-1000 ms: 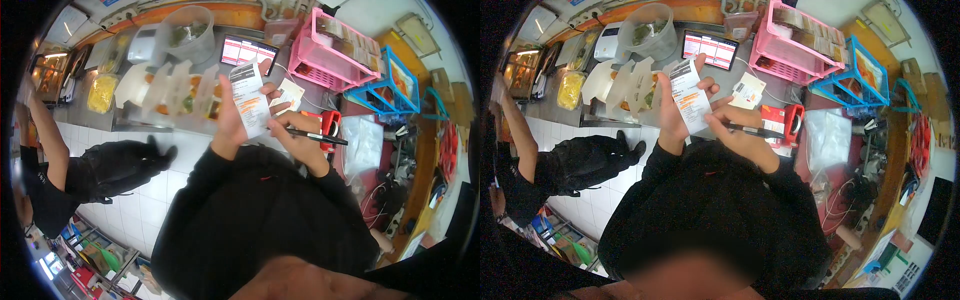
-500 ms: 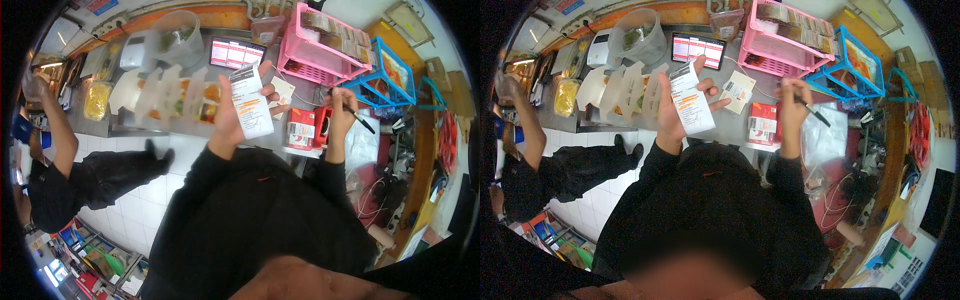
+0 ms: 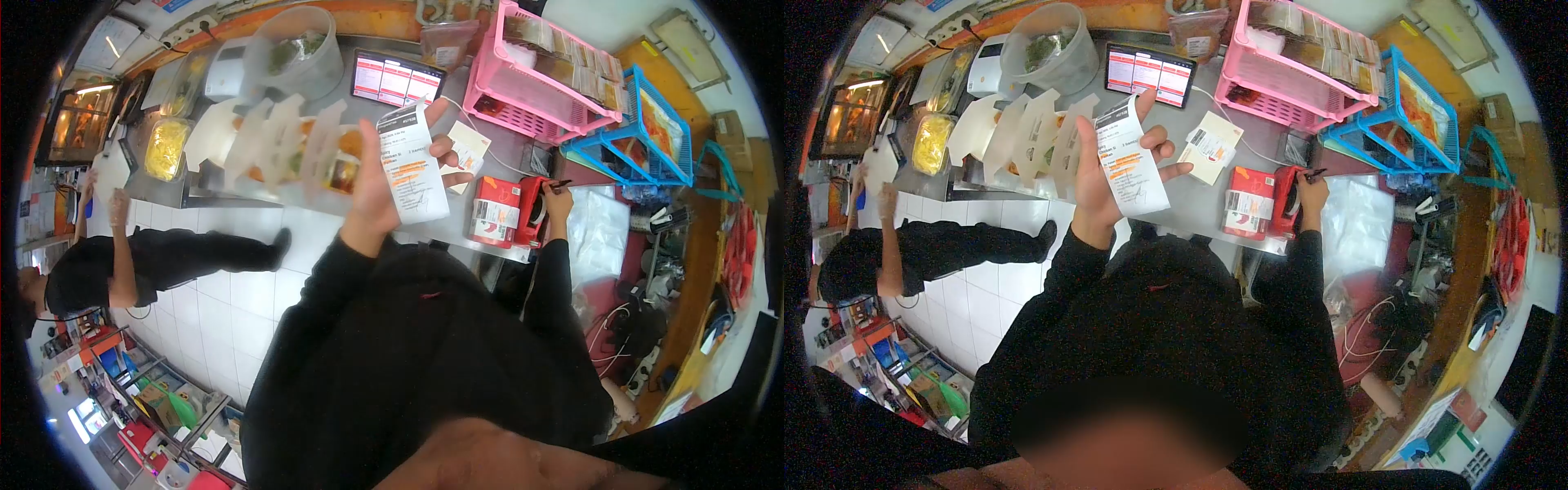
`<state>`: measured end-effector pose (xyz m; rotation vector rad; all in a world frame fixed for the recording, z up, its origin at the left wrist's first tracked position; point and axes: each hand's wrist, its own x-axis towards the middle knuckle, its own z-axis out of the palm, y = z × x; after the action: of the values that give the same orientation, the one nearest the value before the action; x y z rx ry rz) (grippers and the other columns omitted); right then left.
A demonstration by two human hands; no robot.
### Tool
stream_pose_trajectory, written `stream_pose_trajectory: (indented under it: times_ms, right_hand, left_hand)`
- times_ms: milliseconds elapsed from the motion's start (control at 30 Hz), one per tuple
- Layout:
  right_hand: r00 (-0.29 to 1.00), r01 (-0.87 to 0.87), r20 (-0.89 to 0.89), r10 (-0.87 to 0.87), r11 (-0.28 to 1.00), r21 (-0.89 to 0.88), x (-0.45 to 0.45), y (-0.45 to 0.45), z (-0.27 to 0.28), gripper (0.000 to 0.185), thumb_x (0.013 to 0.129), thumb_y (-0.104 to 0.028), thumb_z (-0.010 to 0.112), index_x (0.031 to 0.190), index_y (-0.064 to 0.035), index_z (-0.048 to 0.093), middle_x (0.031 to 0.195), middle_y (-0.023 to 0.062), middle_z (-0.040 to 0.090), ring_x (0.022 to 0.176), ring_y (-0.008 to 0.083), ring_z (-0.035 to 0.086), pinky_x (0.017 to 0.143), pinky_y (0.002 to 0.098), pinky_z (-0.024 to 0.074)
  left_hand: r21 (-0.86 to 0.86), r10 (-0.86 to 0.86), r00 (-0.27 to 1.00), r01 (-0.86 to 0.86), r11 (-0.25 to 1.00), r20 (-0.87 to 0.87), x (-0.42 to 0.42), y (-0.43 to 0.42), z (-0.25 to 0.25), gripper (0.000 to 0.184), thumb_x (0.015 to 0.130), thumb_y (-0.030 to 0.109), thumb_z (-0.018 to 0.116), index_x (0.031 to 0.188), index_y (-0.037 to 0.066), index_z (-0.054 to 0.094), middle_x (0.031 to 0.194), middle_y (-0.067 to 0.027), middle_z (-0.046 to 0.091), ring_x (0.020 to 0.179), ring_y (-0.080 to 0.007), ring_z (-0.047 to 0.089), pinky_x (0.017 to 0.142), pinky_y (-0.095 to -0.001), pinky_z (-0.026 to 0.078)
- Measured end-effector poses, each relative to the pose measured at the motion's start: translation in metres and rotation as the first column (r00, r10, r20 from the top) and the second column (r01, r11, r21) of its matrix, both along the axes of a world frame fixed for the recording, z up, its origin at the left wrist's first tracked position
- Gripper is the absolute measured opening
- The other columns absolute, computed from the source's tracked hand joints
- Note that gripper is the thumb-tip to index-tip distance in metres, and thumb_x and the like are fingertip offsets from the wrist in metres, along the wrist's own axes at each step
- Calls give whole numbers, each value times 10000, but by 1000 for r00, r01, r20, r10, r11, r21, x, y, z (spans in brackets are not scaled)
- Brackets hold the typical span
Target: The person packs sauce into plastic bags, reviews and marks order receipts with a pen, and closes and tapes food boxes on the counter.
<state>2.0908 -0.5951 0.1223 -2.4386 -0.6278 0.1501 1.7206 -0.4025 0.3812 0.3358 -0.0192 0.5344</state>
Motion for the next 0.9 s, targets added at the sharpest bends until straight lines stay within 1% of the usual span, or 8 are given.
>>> stream_pose_trajectory:
  times_ms: [133,300,467,533,567,633,767,900]
  right_hand:
    - [913,124,396,-99,992,-38,-29,2,26,429,742,-377,750,1051,-97,648,905,94,675,810,221,639,710,346,488]
    - [724,-291,-343,599,716,635,-154,79,131,405,869,-295,603,1165,-18,584,985,68,632,973,153,558,853,306,431]
    - [397,-504,-593,701,706,497,-245,155,110,311,810,-157,597,1093,-31,570,929,32,634,823,122,585,731,267,446]
    - [571,-660,-522,633,733,167,-230,184,59,331,802,-183,604,1099,-41,572,947,56,651,807,166,615,707,291,459]
    - [646,-671,-422,636,737,82,-225,197,40,348,798,-202,612,1107,-47,575,951,77,653,825,203,620,720,312,465]
    - [749,-657,-192,635,749,-88,-216,222,16,382,788,-241,628,1122,-59,581,958,120,657,861,275,631,747,354,475]
    - [716,-653,114,689,719,-237,-233,268,25,423,781,-294,647,1141,-77,592,987,157,646,943,352,608,821,423,466]
    - [513,-850,206,833,527,-14,-263,295,11,396,791,-277,651,1128,-76,606,976,173,648,926,350,619,846,445,475]
  left_hand:
    - [27,41,999,-41,999,-25,-6,5,-2,919,837,778,233,1475,116,247,879,-23,475,937,-221,526,990,-516,391]
    - [331,266,914,-160,930,-307,-3,16,-43,888,878,732,232,1412,34,359,974,-47,542,957,-194,554,964,-346,412]
    - [699,701,490,-230,677,-518,-5,4,-158,602,1012,470,295,1336,-16,439,1098,-65,574,975,-163,562,914,-299,425]
    - [928,928,-1,-26,372,-372,-33,-3,-271,500,986,331,457,1322,-39,436,1070,-128,597,965,-204,578,852,-326,454]
    - [804,803,-76,-135,579,-591,-56,-4,-304,547,970,335,482,1353,-40,373,1104,-145,587,970,-206,583,844,-325,460]
    - [408,394,-118,-387,827,-911,-101,-9,-342,675,939,342,531,1416,-42,247,1173,-177,566,981,-211,594,828,-323,471]
    - [868,816,-338,-6,497,-469,-114,11,-336,800,840,221,651,1456,30,179,882,-197,630,765,-300,643,697,-405,501]
    - [737,703,-329,30,675,-631,-137,15,-329,724,838,184,618,1452,81,248,905,-212,660,790,-317,667,704,-397,514]
